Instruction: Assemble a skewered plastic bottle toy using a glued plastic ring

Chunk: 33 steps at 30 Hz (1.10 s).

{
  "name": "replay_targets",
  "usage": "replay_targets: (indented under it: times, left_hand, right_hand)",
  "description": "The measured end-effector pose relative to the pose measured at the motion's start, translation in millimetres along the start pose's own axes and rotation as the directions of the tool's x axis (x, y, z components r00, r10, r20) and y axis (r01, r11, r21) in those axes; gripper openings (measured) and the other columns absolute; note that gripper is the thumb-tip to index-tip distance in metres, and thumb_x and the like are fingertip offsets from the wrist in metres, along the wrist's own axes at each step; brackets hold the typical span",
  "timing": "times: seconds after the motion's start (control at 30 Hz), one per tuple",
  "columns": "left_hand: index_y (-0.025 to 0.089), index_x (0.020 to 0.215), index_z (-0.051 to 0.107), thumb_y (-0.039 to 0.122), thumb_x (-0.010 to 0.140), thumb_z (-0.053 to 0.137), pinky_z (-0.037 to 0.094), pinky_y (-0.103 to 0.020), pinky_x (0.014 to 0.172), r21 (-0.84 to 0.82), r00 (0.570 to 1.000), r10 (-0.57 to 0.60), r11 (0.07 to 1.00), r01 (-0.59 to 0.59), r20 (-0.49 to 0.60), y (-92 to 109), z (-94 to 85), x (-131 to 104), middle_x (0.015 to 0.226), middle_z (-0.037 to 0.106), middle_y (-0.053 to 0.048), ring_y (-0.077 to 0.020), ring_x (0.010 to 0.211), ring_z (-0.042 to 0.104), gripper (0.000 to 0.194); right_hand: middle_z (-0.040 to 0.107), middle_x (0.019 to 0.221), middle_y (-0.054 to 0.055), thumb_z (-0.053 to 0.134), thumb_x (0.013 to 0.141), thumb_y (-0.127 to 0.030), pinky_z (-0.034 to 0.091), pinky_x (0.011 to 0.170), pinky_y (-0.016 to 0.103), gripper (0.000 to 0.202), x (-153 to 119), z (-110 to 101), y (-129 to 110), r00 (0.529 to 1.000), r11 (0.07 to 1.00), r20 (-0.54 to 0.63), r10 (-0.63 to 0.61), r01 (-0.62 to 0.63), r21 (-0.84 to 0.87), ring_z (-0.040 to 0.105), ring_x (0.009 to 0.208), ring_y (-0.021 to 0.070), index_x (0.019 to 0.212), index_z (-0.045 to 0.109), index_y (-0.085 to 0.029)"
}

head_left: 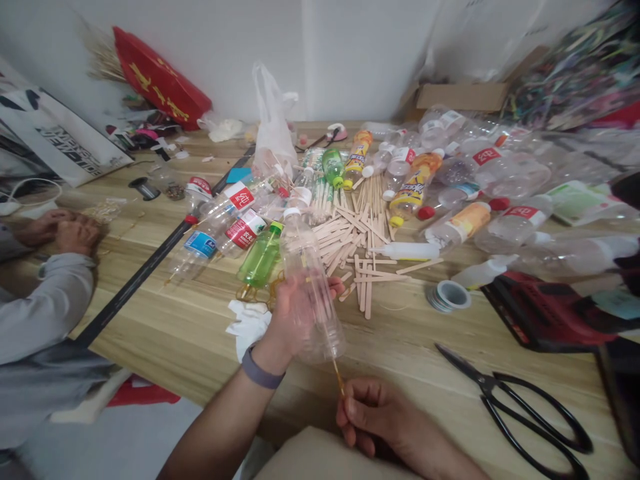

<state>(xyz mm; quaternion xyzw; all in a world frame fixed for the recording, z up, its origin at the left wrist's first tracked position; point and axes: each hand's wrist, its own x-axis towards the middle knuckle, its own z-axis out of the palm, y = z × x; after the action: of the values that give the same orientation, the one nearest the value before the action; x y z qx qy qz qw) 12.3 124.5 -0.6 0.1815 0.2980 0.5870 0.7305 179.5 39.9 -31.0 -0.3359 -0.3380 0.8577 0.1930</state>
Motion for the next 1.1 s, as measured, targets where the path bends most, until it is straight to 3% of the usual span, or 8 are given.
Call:
replay_targets:
  times: [0.17,0.27,0.37,0.6,0.67,0.77,0.83,1.1]
  left_hand:
    - [0.015,0.091,0.068,0.052,0.078,0.065,0.052,-0.034,0.092,0.0,1.0,-0.008,1.0,0.008,0.002,-1.3,-1.8,0.3,0.091,0.077,-0.011,-0.0249,0.091,0.073,0.039]
    - [0.014,0.091,0.069,0.051,0.081,0.062,0.052,-0.034,0.092,0.001,1.0,-0.001,1.0,0.001,-0.001,-0.4,-2.6,0.7,0.091,0.077,-0.011,-0.025,0.092,0.073,0.038]
    - [0.013,0.091,0.069,0.049,0.081,0.062,0.052,-0.035,0.094,-0.003,1.0,0.007,1.0,-0.007,-0.003,1.0,-1.3,0.3,0.091,0.077,-0.012,-0.0258,0.094,0.072,0.038]
    - [0.014,0.092,0.071,0.049,0.082,0.063,0.055,-0.033,0.087,-0.011,1.0,-0.001,1.0,0.002,0.016,1.9,0.7,-1.5,0.096,0.077,-0.009,-0.0232,0.088,0.073,0.037]
    - [0.014,0.091,0.072,0.05,0.08,0.065,0.056,-0.03,0.084,-0.017,1.0,0.006,1.0,-0.006,0.025,2.0,0.5,-1.6,0.096,0.077,-0.008,-0.0222,0.086,0.073,0.037]
    - [0.014,0.09,0.073,0.047,0.081,0.065,0.056,-0.028,0.083,-0.024,1.0,0.012,1.0,-0.011,0.025,2.8,0.8,-1.9,0.096,0.077,-0.007,-0.0209,0.086,0.073,0.035]
    - [0.014,0.09,0.072,0.046,0.083,0.063,0.056,-0.028,0.082,-0.026,1.0,0.013,1.0,-0.012,0.015,3.8,1.9,-2.4,0.097,0.077,-0.007,-0.021,0.086,0.073,0.034]
    - [0.013,0.092,0.071,0.047,0.082,0.062,0.056,-0.028,0.078,-0.069,1.0,-0.02,0.997,0.021,0.02,5.3,3.9,-3.5,0.099,0.076,-0.008,-0.0222,0.086,0.072,0.036]
  right_hand:
    - [0.048,0.052,-0.009,0.086,0.051,-0.065,0.016,0.044,0.024,0.061,3.4,1.6,0.4,0.999,0.998,-0.013,-0.046,0.046,0.052,0.03,0.043,0.0039,0.064,0.046,-0.02]
    - [0.058,0.066,-0.003,0.068,0.069,-0.075,0.019,0.045,0.024,0.06,0.3,4.2,-3.6,0.999,0.999,0.02,-0.045,0.045,0.002,0.035,0.045,0.005,0.08,0.059,-0.017]
    - [0.061,0.07,0.0,0.063,0.079,-0.069,0.019,0.048,0.025,0.055,-1.4,3.8,-4.7,0.999,1.0,0.028,-0.016,0.016,-0.001,0.037,0.048,0.0056,0.086,0.064,-0.015]
    - [0.045,0.052,-0.01,0.088,0.057,-0.057,0.016,0.045,0.024,0.056,4.8,0.4,3.1,0.998,0.989,0.017,-0.062,0.059,0.135,0.03,0.044,0.004,0.064,0.046,-0.02]
    - [0.05,0.057,-0.008,0.083,0.06,-0.063,0.017,0.044,0.024,0.055,3.7,1.9,1.4,0.996,0.992,0.062,-0.07,0.063,0.107,0.031,0.044,0.0038,0.071,0.052,-0.019]
    - [0.059,0.068,-0.002,0.068,0.077,-0.067,0.019,0.048,0.024,0.052,0.0,3.8,-3.2,0.996,0.999,0.087,-0.034,0.033,0.017,0.037,0.048,0.0047,0.085,0.063,-0.016]
    - [0.059,0.067,-0.002,0.065,0.08,-0.065,0.019,0.049,0.025,0.05,-1.6,3.9,-5.1,0.997,1.0,0.071,-0.01,0.01,-0.007,0.037,0.049,0.0054,0.083,0.065,-0.015]
    - [0.051,0.055,-0.007,0.08,0.062,-0.065,0.016,0.047,0.026,0.055,3.1,1.4,1.6,1.0,1.0,-0.004,0.015,-0.015,0.001,0.032,0.047,0.0053,0.064,0.05,-0.019]
